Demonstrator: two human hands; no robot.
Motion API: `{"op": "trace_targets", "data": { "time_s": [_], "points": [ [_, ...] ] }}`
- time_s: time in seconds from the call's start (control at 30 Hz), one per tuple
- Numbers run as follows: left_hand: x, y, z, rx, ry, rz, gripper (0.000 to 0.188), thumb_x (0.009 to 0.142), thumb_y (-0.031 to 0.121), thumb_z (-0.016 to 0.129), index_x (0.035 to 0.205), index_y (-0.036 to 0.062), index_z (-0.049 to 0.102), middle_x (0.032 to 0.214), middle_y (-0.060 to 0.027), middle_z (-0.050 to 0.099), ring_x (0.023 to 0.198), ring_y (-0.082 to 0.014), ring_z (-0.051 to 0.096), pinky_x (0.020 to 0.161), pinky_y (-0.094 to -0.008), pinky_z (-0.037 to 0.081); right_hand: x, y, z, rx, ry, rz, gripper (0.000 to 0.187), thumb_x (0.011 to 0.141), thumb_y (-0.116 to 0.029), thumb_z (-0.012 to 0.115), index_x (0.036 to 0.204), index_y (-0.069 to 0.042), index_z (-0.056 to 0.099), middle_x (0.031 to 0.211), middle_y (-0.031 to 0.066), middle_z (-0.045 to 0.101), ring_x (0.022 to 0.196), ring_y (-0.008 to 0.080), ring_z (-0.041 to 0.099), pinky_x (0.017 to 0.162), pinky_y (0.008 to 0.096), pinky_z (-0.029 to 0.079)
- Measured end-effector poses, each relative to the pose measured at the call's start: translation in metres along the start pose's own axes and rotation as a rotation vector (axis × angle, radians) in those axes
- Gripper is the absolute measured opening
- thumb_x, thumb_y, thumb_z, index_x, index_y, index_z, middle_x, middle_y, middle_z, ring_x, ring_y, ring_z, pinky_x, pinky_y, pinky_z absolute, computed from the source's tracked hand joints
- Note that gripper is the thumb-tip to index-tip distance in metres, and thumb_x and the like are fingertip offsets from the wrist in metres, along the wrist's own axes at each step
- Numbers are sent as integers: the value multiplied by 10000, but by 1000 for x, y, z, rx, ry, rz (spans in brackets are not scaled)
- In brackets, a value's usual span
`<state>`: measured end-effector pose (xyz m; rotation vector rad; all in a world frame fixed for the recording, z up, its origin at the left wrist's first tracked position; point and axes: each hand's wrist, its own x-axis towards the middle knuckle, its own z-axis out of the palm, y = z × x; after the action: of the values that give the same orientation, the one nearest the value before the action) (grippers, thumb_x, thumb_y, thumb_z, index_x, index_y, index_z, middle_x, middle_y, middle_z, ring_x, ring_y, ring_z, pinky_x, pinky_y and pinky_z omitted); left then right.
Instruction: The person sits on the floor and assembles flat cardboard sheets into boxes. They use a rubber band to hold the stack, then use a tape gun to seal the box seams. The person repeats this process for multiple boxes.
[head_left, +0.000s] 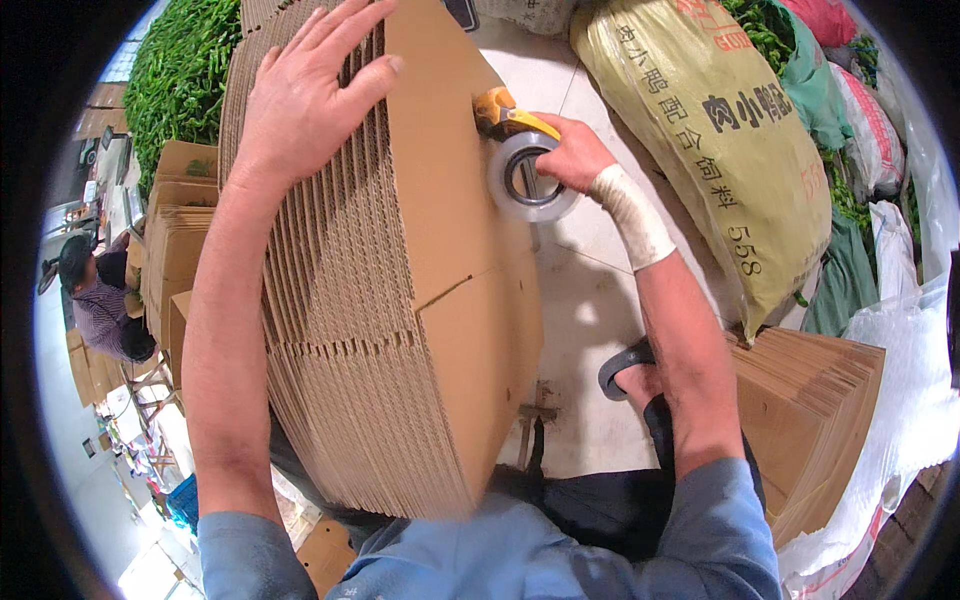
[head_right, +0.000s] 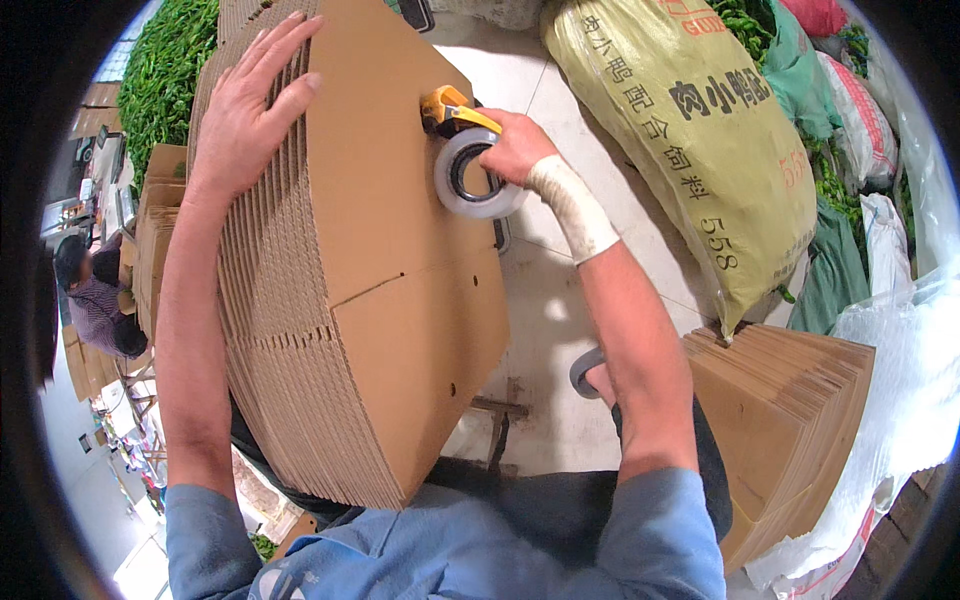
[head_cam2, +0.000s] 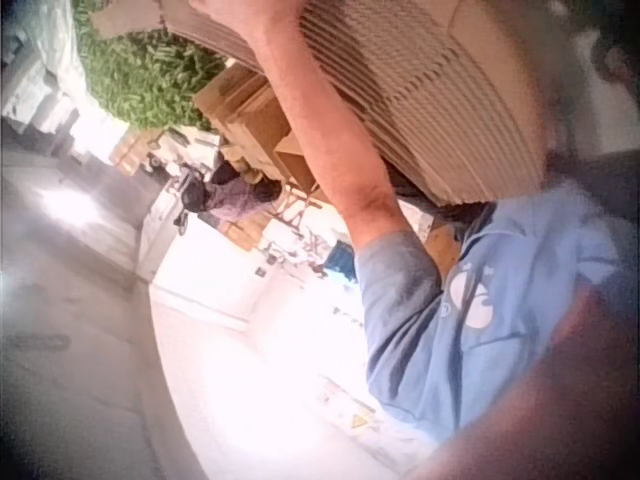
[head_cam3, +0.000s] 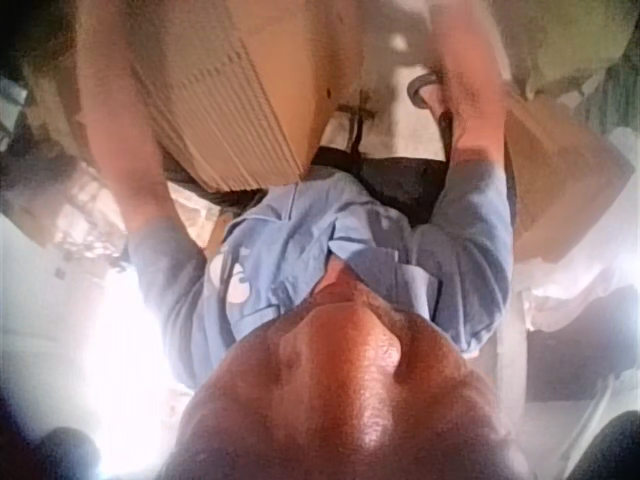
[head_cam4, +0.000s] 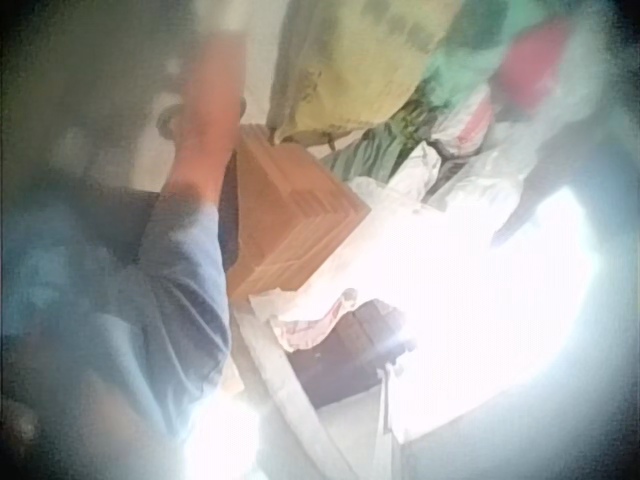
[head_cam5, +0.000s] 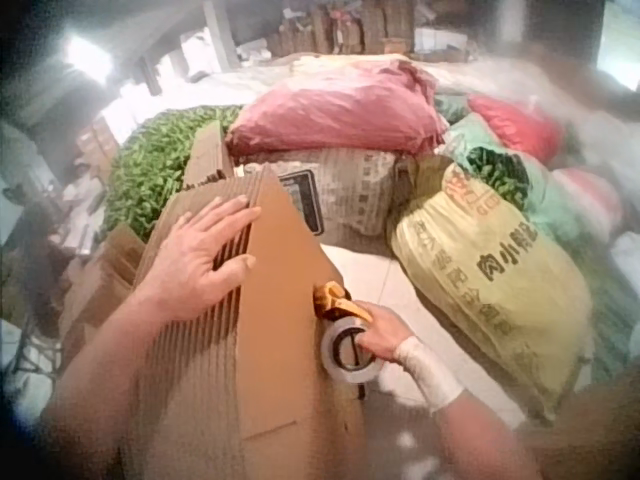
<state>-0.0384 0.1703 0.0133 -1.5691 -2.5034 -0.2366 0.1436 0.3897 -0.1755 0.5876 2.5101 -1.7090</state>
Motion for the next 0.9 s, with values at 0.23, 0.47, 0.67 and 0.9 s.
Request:
{"op": "trace_targets", "data": {
  "time_s": [0.23,0.47,0.67,0.9],
  "points": [
    [3,22,-12,-40,-79,-108,697,919,447,551,1517,93,500,1616,-200,408,1531,-402,305,1239,-535,240,38,-2,-16,-203,-237,-56,652,693,-129,726,1333,-55,629,886,73,719,751,150,657,721,314,575],
    [-1,34,-5,-41,9,-79,602,966,369,559,1496,84,533,1597,-196,440,1519,-389,335,1241,-477,258,16,-13,-16,-328,-320,16,614,691,-158,696,1291,-48,619,851,109,716,729,201,713,638,354,606],
    [-6,23,-16,-25,4,-89,619,947,377,568,1477,58,546,1579,-213,459,1497,-396,371,1222,-481,293,-70,16,20,-269,-488,-192,654,693,-163,746,1323,-86,587,1003,194,725,906,321,723,850,420,581],
    [2,19,-5,-81,21,-50,637,936,381,574,1471,34,545,1569,-236,460,1471,-379,409,1212,-444,313,-171,13,27,-310,-748,34,806,714,-106,740,1466,-23,464,1183,300,639,1122,461,639,960,484,532]
  ]
}}
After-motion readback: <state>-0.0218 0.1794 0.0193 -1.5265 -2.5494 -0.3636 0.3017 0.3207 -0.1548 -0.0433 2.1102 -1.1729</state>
